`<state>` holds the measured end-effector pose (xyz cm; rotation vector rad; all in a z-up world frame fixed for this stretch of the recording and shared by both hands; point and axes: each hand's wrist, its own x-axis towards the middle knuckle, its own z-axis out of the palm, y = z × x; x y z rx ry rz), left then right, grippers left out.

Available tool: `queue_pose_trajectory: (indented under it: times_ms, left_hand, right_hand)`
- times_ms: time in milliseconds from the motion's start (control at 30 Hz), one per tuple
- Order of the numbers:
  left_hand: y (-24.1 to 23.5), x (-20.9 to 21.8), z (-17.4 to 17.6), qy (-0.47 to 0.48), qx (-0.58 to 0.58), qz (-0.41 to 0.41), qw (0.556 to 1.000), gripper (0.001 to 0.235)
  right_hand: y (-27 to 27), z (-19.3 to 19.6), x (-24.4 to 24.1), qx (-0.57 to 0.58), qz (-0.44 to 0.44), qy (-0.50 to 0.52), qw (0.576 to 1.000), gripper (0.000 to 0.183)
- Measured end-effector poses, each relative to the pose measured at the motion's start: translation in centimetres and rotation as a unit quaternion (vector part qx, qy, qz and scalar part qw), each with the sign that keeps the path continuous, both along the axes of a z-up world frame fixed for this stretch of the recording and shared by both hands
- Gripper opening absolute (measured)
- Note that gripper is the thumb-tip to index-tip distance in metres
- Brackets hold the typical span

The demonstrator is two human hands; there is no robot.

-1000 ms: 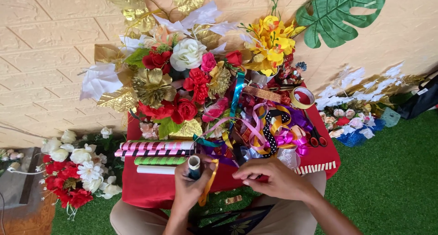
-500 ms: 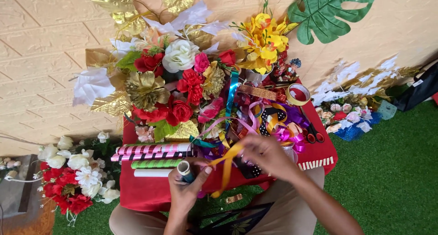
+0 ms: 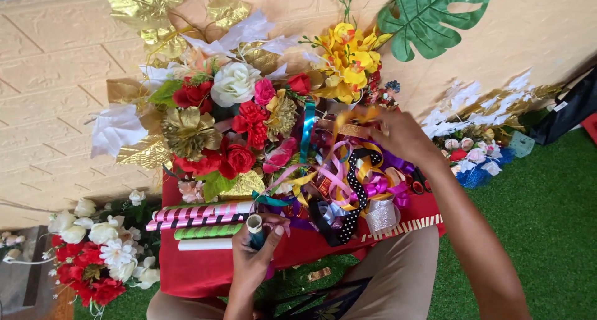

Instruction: Wrapping a small cylindrical object with decorative foil paper and ribbons at a floral design station.

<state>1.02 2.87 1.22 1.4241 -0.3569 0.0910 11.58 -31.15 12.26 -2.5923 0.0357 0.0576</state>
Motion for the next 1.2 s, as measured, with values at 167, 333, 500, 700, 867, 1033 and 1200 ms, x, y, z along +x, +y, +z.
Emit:
queue_pose_trajectory:
  times_ms: [167,333,500,700,867,1033,1200]
  left_hand:
    - [0.0,0.1,0.6,0.0,0.0,-0.015,1.0,0.009]
    - [-0.3,0.0,0.6,0.033,0.013,-0.018,0.999,0.013]
    - [-0.2,0.0,0.8,0.036,0.013,-0.024,0.999,0.014]
    - [-0.2,0.3,0.7,0.042,0.014,-0.031,0.999,0.016]
    - [0.0,0.3,0.6,0.022,-0.01,-0.038,0.999,0.013]
    - [-0.1,0.1,1.4,0.037,-0.016,-0.031,0.999,0.016]
    - [-0.2,0.0,1.7,0.029,-0.02,-0.025,0.999,0.024]
  right_hand:
    - [-4.6,-5.5,0.0,-0.12,0.007,0.054,0.991,0.046]
    - [-6.7,-8.8,-0.3,-0.233,-0.032,0.179,0.955,0.047]
    - [-7.3,-4.5,-0.4,-0.059,-0.111,0.121,0.985,0.011]
    - [-7.6,2.6,0.5,0.225,-0.071,-0.161,0.958,0.012]
    - [-4.6,7.9,-1.1,0.31,-0.005,-0.24,0.92,0.021]
    - [-0.6,9.2,-3.7,0.304,0.016,-0.143,0.942,0.025]
    - [2.4,6.7,-5.6,0.33,0.254,-0.008,0.909,0.02]
